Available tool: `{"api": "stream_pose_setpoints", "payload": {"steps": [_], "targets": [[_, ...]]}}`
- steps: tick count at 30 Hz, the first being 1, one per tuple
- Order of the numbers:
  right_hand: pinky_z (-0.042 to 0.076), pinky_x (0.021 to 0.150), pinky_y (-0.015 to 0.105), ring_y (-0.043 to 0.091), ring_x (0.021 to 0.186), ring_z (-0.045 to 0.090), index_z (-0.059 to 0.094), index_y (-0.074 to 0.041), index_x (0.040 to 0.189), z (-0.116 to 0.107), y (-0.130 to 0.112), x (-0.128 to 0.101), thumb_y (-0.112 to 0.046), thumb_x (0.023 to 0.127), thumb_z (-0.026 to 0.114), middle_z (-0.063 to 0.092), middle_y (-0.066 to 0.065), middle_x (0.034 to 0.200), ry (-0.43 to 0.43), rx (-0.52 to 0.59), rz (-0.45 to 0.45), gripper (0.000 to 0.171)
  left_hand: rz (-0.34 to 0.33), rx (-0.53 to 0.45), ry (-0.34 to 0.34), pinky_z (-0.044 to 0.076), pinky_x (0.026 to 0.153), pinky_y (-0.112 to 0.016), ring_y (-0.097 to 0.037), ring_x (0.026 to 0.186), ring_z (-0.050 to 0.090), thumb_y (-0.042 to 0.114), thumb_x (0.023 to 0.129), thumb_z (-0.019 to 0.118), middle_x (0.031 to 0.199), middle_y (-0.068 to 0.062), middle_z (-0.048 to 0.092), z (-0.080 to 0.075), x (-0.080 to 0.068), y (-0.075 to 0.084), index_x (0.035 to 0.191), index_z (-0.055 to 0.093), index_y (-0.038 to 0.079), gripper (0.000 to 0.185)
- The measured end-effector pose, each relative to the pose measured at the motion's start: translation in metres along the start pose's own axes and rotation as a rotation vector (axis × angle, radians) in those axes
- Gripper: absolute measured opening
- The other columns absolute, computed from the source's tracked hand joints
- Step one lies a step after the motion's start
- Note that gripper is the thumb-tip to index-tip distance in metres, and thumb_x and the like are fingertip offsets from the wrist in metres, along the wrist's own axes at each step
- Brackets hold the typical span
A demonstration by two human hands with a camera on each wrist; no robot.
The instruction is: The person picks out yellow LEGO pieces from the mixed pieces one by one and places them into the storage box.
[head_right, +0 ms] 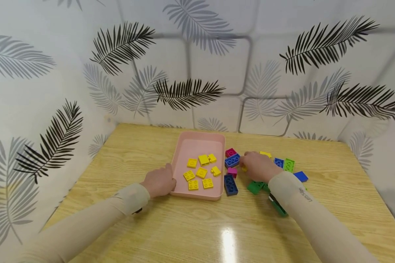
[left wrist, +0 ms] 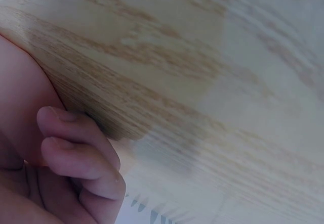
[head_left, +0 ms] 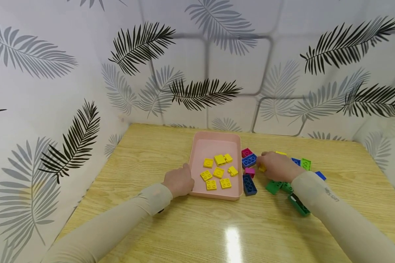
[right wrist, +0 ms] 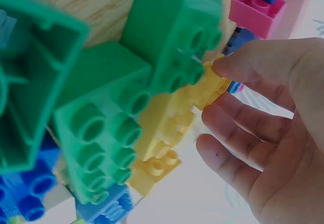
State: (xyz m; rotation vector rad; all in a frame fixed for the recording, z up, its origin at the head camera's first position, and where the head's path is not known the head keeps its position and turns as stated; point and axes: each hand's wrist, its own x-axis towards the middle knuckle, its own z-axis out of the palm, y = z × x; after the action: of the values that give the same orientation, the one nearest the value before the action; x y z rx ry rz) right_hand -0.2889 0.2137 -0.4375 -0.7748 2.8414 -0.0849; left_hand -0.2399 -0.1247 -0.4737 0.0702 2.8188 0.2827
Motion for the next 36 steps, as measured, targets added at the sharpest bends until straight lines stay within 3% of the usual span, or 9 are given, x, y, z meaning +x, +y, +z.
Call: {"api": "stream_pose_setpoints", "payload": {"steps": [11,25,30,36], "targets": [[0.058,0.078,0.040,0.019,0.084,0.063,0.074,-0.014,0.108,-0.028,-0.033,0.011,-0.014,0.086,0.078,0.068,0.003,0.098,0.116,-0.064,-0.099,0.022,0.000,0.005,0.005,0.042,0.053,-0.033,-0.019,0.057,0.054,0.024,0.097,0.053,0.074,-0.006,0.060,-0.001,-0.001,-0.004,0.147,0.036,-0.005,0.060],[0.056,0.079,0.036,0.017,0.080,0.059,0.072,-0.013,0.114,-0.040,-0.076,0.047,-0.016,0.089,0.075,0.062,0.003,0.108,0.079,-0.061,-0.185,0.026,-0.009,-0.001,-0.016,0.042,0.053,-0.032,-0.019,0.056,0.054,0.024,0.098,0.052,0.071,-0.005,0.058,-0.002,-0.002,-0.002,0.141,0.041,-0.004,0.053],[0.056,0.085,0.038,0.019,0.088,0.058,0.072,-0.015,0.117,-0.040,-0.089,0.060,-0.014,0.090,0.074,0.061,0.004,0.111,0.061,-0.030,-0.195,0.027,0.000,0.020,-0.011,0.043,0.051,-0.031,-0.019,0.055,0.054,0.026,0.097,0.054,0.070,-0.005,0.058,-0.001,0.000,-0.001,0.136,0.044,-0.004,0.050],[0.054,0.087,0.035,0.017,0.089,0.059,0.074,-0.014,0.114,-0.042,-0.105,0.075,-0.011,0.089,0.076,0.066,0.002,0.103,0.082,-0.052,-0.292,0.026,0.000,0.020,-0.020,0.044,0.050,-0.031,-0.019,0.055,0.055,0.028,0.099,0.053,0.070,-0.005,0.059,0.000,0.003,-0.002,0.138,0.043,-0.004,0.052]]}}
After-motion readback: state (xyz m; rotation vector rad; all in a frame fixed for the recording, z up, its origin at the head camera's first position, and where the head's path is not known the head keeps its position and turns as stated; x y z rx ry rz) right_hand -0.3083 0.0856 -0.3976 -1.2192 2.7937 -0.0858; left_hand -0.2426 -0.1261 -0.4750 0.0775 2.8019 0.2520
